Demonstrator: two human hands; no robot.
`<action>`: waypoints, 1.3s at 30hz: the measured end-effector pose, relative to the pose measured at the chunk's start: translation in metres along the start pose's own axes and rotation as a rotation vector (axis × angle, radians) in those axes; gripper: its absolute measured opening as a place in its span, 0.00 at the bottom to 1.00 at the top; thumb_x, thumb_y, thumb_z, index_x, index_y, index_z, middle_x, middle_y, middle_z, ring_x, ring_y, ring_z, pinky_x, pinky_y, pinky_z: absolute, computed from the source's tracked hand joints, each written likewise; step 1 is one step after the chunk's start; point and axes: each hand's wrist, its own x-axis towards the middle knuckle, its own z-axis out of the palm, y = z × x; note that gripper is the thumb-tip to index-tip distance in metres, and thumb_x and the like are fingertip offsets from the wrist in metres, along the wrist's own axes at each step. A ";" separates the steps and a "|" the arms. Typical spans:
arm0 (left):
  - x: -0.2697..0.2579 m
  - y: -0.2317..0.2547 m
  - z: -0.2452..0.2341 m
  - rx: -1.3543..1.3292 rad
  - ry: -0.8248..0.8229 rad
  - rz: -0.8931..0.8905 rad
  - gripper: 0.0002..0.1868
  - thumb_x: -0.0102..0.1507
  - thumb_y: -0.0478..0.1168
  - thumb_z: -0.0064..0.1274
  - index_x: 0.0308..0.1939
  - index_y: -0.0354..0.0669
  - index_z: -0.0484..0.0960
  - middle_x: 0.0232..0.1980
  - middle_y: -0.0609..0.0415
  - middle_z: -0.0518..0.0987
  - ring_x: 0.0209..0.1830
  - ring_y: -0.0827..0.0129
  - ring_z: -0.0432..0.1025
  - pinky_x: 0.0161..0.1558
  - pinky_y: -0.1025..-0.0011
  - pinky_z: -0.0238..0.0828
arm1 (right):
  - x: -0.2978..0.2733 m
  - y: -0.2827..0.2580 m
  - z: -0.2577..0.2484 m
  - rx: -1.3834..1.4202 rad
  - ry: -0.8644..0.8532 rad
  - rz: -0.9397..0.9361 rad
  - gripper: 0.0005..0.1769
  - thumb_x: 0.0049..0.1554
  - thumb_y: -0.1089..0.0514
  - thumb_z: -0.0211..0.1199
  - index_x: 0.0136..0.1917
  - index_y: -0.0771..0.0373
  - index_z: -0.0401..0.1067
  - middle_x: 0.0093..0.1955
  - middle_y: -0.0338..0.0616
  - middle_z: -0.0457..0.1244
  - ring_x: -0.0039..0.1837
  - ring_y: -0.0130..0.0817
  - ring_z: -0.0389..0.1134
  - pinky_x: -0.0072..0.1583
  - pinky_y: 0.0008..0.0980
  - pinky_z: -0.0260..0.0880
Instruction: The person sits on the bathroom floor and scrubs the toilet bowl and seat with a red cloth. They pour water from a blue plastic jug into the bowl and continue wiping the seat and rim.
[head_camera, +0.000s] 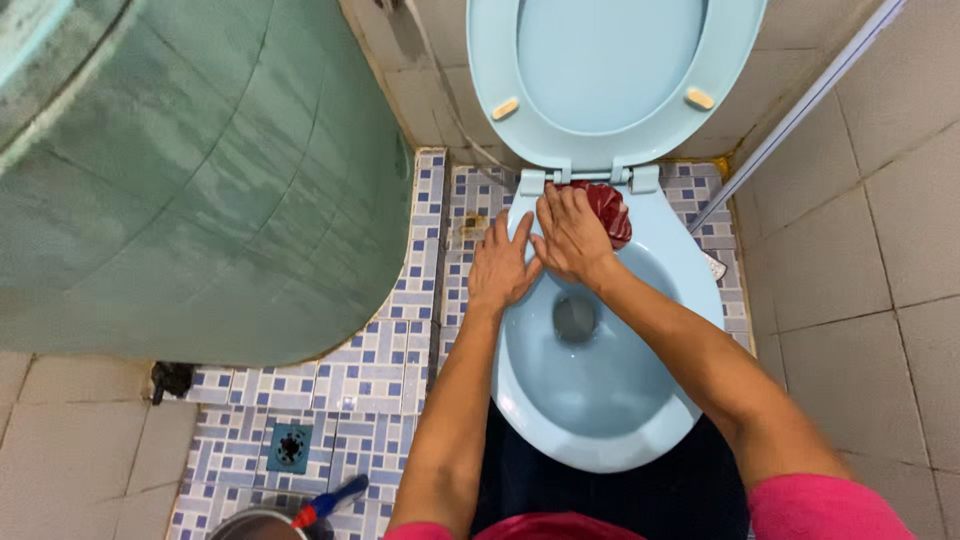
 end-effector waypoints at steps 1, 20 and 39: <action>-0.001 0.000 -0.002 0.003 -0.016 -0.011 0.40 0.61 0.52 0.55 0.76 0.51 0.61 0.74 0.37 0.60 0.66 0.41 0.64 0.60 0.45 0.65 | 0.005 0.000 -0.001 -0.022 -0.027 -0.010 0.40 0.61 0.36 0.44 0.71 0.72 0.62 0.73 0.60 0.57 0.67 0.50 0.57 0.68 0.47 0.50; -0.004 -0.008 0.011 -0.040 -0.025 -0.044 0.41 0.59 0.48 0.57 0.75 0.47 0.60 0.75 0.36 0.60 0.71 0.40 0.60 0.64 0.47 0.63 | 0.024 -0.019 0.013 0.032 -0.097 0.067 0.44 0.59 0.39 0.47 0.78 0.70 0.56 0.60 0.65 0.62 0.65 0.54 0.57 0.67 0.50 0.49; 0.000 -0.009 0.008 -0.027 -0.001 -0.016 0.39 0.58 0.44 0.55 0.72 0.39 0.60 0.74 0.35 0.60 0.68 0.39 0.62 0.64 0.47 0.63 | 0.027 -0.021 0.013 0.092 0.042 0.154 0.45 0.52 0.40 0.50 0.76 0.67 0.58 0.68 0.68 0.58 0.66 0.56 0.57 0.67 0.51 0.50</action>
